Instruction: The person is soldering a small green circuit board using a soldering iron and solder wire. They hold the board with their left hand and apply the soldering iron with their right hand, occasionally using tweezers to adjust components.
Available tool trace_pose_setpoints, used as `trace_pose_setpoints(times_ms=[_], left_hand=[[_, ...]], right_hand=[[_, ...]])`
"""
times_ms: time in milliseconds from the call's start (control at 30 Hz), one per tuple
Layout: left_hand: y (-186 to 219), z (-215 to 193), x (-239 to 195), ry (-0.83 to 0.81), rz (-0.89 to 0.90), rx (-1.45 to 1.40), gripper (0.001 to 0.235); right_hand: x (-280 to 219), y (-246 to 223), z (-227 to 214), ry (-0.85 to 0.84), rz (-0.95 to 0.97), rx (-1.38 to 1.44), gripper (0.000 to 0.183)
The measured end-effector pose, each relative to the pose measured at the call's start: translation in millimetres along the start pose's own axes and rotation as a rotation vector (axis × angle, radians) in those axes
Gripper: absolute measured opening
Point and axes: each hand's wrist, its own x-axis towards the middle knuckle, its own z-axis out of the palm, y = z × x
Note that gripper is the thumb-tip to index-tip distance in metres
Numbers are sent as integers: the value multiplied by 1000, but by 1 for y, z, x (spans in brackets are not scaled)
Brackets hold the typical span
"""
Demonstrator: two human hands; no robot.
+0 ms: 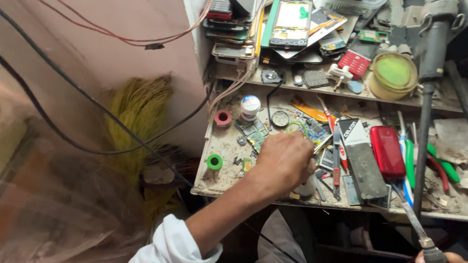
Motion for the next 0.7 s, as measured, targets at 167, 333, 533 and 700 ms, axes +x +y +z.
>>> trace_pose_setpoints(times_ms=[167, 333, 533, 700], left_hand=[[-20, -20, -10, 195, -120, -319, 27], [-58, -61, -61, 325, -232, -823, 21], [-74, -47, -135, 523, -209, -1156, 24], [-79, 0, -153, 757, -112, -704, 20]], right_hand=[[-69, -89, 44, -26, -178, 201, 27], [-122, -156, 98, -343, -299, 319, 26], [-100, -195, 155, -608, -574, 249, 22], [-98, -196, 174, -615, -639, 255, 21]])
